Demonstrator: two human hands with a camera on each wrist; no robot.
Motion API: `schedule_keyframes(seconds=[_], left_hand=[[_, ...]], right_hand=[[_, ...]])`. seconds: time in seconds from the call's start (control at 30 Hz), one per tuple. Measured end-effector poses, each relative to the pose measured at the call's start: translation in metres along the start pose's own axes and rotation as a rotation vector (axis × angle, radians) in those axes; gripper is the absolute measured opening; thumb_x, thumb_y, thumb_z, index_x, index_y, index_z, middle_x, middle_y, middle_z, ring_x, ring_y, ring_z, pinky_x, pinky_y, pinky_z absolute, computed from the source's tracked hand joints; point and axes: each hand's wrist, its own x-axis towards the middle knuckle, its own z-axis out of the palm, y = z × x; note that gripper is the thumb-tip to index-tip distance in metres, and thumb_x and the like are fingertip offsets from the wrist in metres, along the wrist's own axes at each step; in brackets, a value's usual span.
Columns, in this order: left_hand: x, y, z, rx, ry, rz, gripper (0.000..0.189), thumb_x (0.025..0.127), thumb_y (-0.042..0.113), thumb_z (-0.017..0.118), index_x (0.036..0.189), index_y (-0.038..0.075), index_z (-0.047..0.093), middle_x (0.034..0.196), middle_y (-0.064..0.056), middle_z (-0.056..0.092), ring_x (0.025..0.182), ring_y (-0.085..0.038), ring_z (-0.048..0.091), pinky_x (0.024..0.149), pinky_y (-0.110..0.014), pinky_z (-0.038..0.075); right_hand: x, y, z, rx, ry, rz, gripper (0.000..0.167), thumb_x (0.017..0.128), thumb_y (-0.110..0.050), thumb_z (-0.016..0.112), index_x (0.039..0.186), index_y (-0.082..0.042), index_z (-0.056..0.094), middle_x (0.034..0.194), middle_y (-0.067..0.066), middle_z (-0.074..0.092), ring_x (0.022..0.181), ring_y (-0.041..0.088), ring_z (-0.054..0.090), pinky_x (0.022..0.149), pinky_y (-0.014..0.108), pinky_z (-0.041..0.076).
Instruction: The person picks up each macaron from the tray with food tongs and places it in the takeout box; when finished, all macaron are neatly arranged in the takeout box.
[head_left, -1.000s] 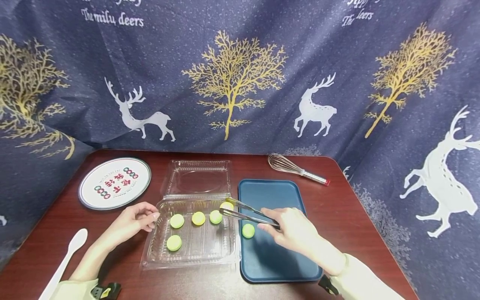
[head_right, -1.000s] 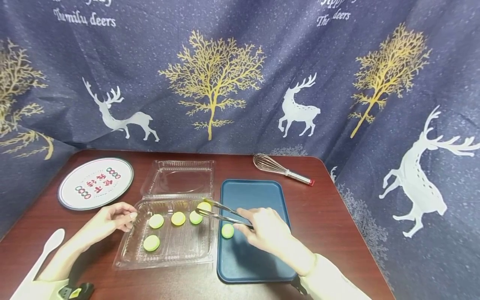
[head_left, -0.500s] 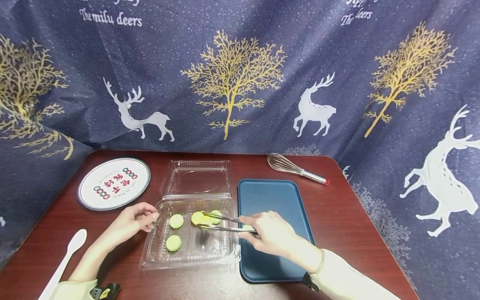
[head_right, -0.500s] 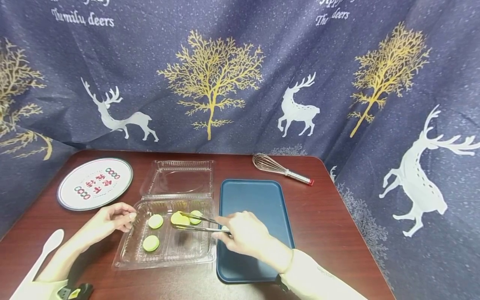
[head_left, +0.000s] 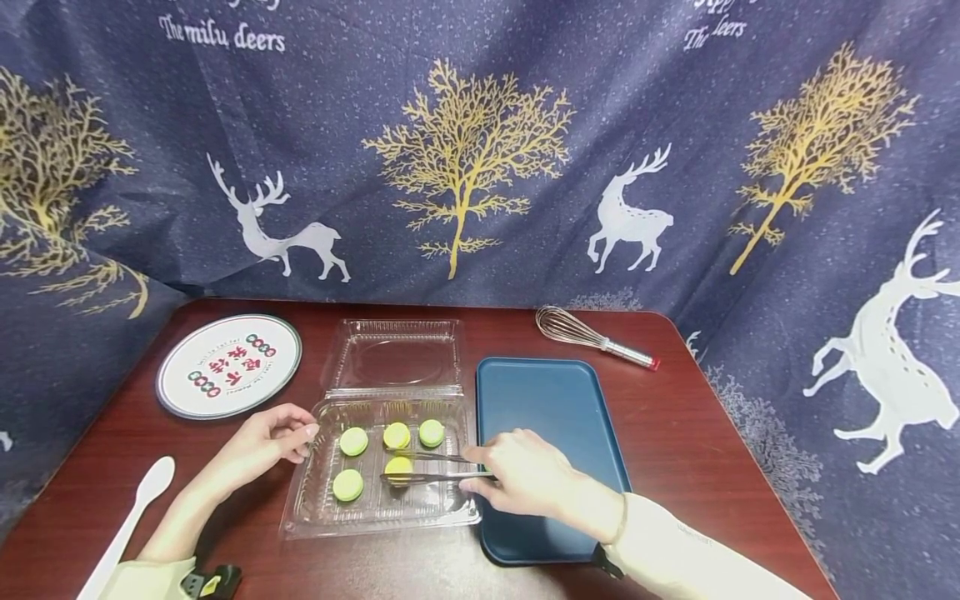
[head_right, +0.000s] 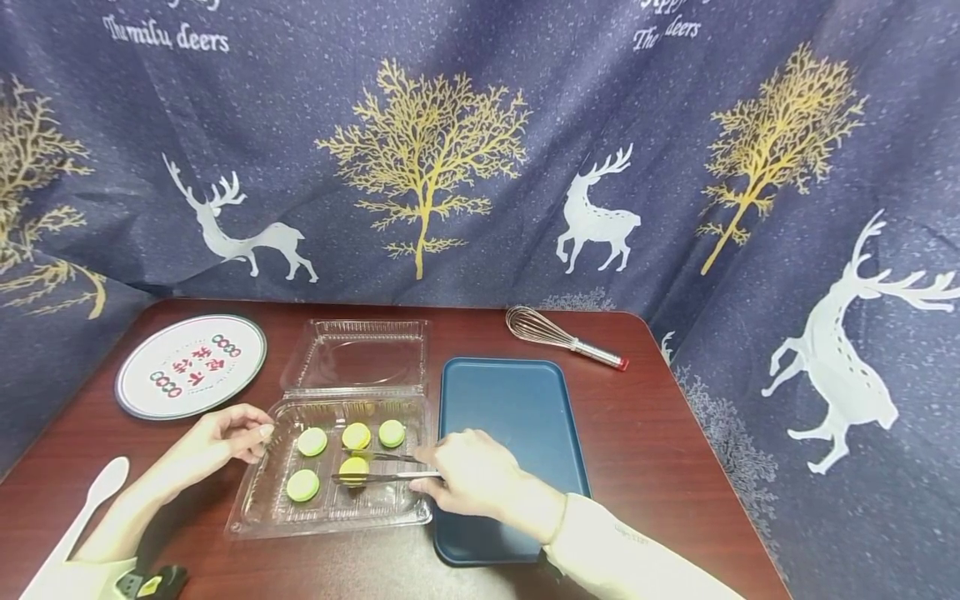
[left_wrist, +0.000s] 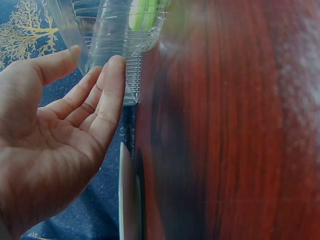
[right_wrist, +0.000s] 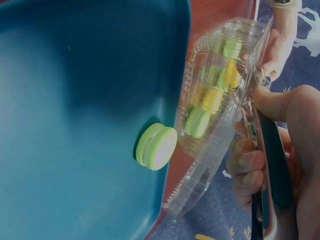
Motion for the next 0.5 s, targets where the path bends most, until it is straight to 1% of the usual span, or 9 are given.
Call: schedule_keyframes(seconds=[0.13, 0.2, 0.37, 0.5], left_hand=[[0.0003, -0.0007, -0.0002, 0.002, 0.003, -0.001, 0.026, 0.098, 0.016, 0.065, 0.109, -0.007, 0.060, 0.086, -0.013, 0.066, 0.073, -0.019, 0.067, 0.065, -0.033, 0.060], [0.0003, -0.0013, -0.0002, 0.001, 0.004, -0.001, 0.026, 0.098, 0.015, 0.065, 0.109, -0.007, 0.060, 0.086, -0.013, 0.066, 0.073, -0.019, 0.067, 0.065, -0.033, 0.060], [0.0003, -0.0021, 0.0003, 0.000, 0.004, -0.002, 0.025, 0.098, 0.015, 0.065, 0.109, -0.007, 0.060, 0.086, -0.013, 0.066, 0.073, -0.018, 0.067, 0.065, -0.033, 0.060], [0.0008, -0.0013, 0.0003, 0.003, 0.006, -0.009, 0.026, 0.097, 0.016, 0.065, 0.109, -0.006, 0.060, 0.086, -0.013, 0.067, 0.073, -0.019, 0.067, 0.066, -0.033, 0.060]], right_hand=[[0.0036, -0.0017, 0.0026, 0.006, -0.007, -0.020, 0.028, 0.095, -0.041, 0.067, 0.113, -0.020, 0.073, 0.069, -0.013, 0.063, 0.053, -0.003, 0.046, 0.054, 0.025, 0.050], [0.0056, -0.0028, 0.0037, -0.001, -0.007, -0.038, 0.026, 0.095, -0.041, 0.067, 0.108, -0.019, 0.074, 0.071, -0.012, 0.064, 0.054, -0.003, 0.049, 0.054, 0.027, 0.051], [0.0095, -0.0054, 0.0056, -0.032, -0.026, -0.066, 0.020, 0.095, -0.040, 0.067, 0.093, -0.020, 0.069, 0.064, -0.013, 0.059, 0.053, 0.000, 0.052, 0.051, 0.028, 0.050], [0.0105, -0.0061, 0.0063, -0.043, -0.032, -0.066, 0.020, 0.095, -0.040, 0.067, 0.092, -0.021, 0.068, 0.062, -0.014, 0.056, 0.052, -0.001, 0.049, 0.049, 0.026, 0.047]])
